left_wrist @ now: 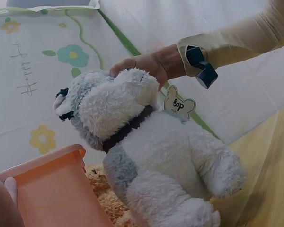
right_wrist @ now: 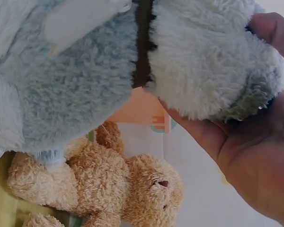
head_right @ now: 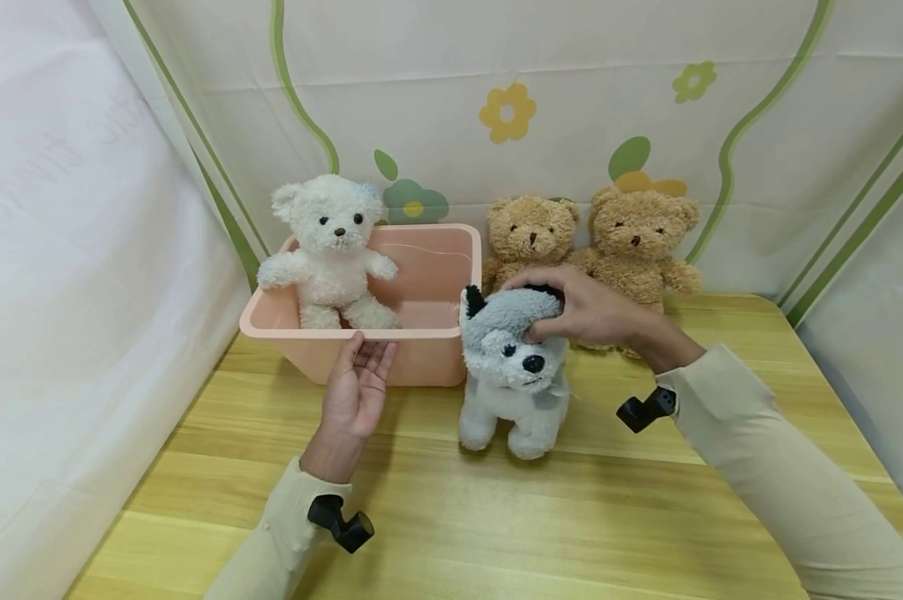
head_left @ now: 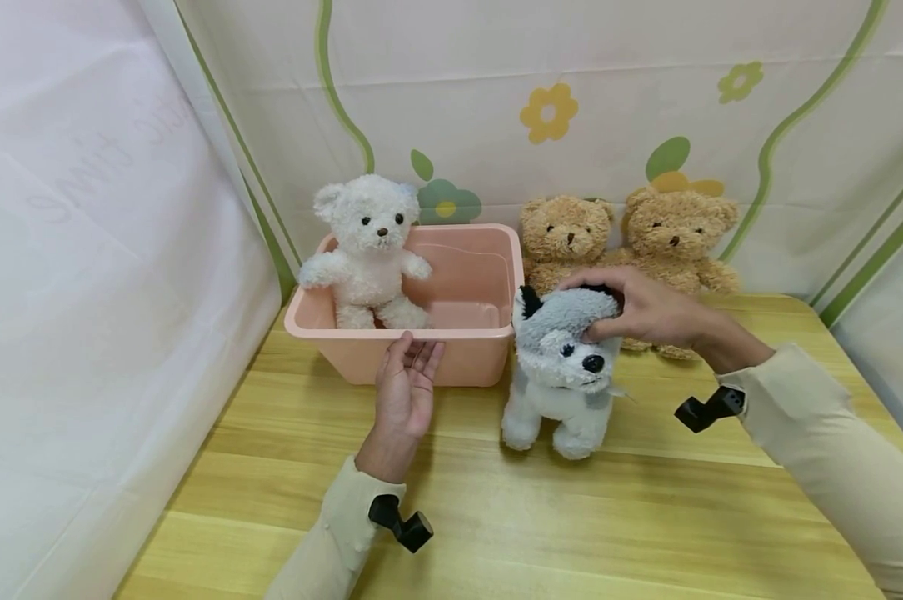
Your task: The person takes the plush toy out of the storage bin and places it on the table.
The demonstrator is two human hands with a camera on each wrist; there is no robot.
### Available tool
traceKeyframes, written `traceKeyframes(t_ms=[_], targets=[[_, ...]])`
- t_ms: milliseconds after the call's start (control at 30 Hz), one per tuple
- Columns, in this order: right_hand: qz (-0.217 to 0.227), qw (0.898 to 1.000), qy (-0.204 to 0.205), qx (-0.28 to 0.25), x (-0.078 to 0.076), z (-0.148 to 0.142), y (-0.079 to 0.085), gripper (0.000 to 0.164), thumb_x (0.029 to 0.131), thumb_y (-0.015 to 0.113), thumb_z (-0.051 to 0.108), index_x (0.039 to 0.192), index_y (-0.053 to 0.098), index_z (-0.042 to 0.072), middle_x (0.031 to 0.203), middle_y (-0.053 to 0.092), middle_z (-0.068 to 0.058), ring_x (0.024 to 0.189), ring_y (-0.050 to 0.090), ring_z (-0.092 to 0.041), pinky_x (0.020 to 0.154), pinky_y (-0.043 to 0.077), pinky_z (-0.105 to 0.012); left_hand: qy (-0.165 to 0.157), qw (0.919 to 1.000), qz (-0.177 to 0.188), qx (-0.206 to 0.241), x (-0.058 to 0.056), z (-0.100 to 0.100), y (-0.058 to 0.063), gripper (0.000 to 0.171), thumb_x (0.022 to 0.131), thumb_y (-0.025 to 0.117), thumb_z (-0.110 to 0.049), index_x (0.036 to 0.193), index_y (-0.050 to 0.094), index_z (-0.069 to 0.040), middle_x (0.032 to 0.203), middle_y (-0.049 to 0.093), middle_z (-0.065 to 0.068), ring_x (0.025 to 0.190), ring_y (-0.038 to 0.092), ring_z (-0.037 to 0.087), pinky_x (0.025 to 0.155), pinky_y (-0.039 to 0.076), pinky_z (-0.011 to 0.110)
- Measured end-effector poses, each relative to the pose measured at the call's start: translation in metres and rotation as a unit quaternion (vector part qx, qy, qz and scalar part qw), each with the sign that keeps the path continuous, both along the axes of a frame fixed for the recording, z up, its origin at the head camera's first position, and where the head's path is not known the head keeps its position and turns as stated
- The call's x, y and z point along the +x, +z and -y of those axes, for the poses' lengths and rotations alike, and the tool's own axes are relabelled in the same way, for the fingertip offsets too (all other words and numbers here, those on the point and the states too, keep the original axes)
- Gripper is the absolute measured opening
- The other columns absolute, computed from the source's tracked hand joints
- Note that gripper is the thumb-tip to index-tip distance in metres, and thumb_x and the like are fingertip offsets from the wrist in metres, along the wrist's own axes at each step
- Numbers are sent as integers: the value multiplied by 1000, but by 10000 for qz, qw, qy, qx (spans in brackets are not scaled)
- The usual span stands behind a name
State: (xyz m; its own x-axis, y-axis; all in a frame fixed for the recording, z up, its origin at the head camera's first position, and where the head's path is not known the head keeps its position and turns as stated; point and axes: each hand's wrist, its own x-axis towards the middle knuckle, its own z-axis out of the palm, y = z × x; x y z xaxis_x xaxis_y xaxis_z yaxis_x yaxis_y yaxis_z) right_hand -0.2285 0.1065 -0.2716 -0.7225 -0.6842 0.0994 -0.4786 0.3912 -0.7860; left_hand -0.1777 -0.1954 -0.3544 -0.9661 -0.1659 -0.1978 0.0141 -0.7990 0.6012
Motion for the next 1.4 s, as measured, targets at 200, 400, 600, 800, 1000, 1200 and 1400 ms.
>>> traceKeyframes(t_ms=[200, 400, 600, 800, 1000, 1200, 1400], targets=[[-137, 9998, 65, 90, -1, 3, -8, 53, 75, 74, 10, 123, 53, 23, 112, 59, 3, 91, 59, -15, 74, 56, -28, 16, 10000, 1, -24, 0, -1, 0, 9, 95, 50, -15, 87, 49, -11, 83, 55, 2, 81, 60, 13, 87, 56, 26], [-777, 9947, -282, 612, -2, 7, -14, 58, 72, 75, 7, 123, 54, 24, 109, 62, 4, 84, 58, -11, 70, 55, -25, 29, 10000, 2, 21, -1, -1, 1, 9, 95, 50, -15, 87, 50, -11, 82, 55, 1, 81, 61, 13, 86, 57, 25], [-501, 9944, -711, 604, -3, 6, -16, 57, 73, 72, 2, 121, 55, 27, 110, 60, 1, 89, 56, -17, 72, 54, -30, 19, 10000, 13, 11, -2, -1, 1, 10, 95, 50, -15, 86, 50, -11, 83, 55, 2, 81, 60, 13, 86, 57, 25], [-794, 9915, -792, 653, -4, 3, -20, 56, 73, 73, 2, 119, 55, 28, 111, 60, 2, 89, 55, -16, 71, 52, -29, -8, 10000, -6, -17, -2, 0, 1, 10, 95, 51, -16, 87, 49, -11, 83, 55, 2, 81, 60, 13, 87, 56, 25], [-763, 9908, -897, 665, -4, 1, -20, 56, 74, 72, 0, 118, 56, 30, 115, 59, 2, 91, 55, -16, 72, 51, -29, 36, 10000, 61, -27, -1, -1, 2, 10, 95, 50, -16, 86, 49, -11, 82, 55, 1, 80, 61, 13, 86, 56, 25], [-635, 9926, -851, 597, -3, -1, -22, 58, 72, 72, -1, 117, 56, 32, 115, 59, 4, 92, 55, -15, 73, 52, -28, 31, 10000, 73, -35, -1, -1, 1, 11, 95, 49, -16, 86, 50, -11, 81, 56, 1, 80, 61, 13, 86, 57, 25], [-350, 9961, -453, 667, -4, -6, -21, 59, 75, 71, 4, 123, 52, 32, 114, 58, 0, 82, 58, -16, 60, 54, -27, 39, 10000, 55, -40, -2, -1, 1, 10, 95, 49, -15, 86, 50, -11, 82, 55, 1, 81, 60, 13, 86, 57, 25]])
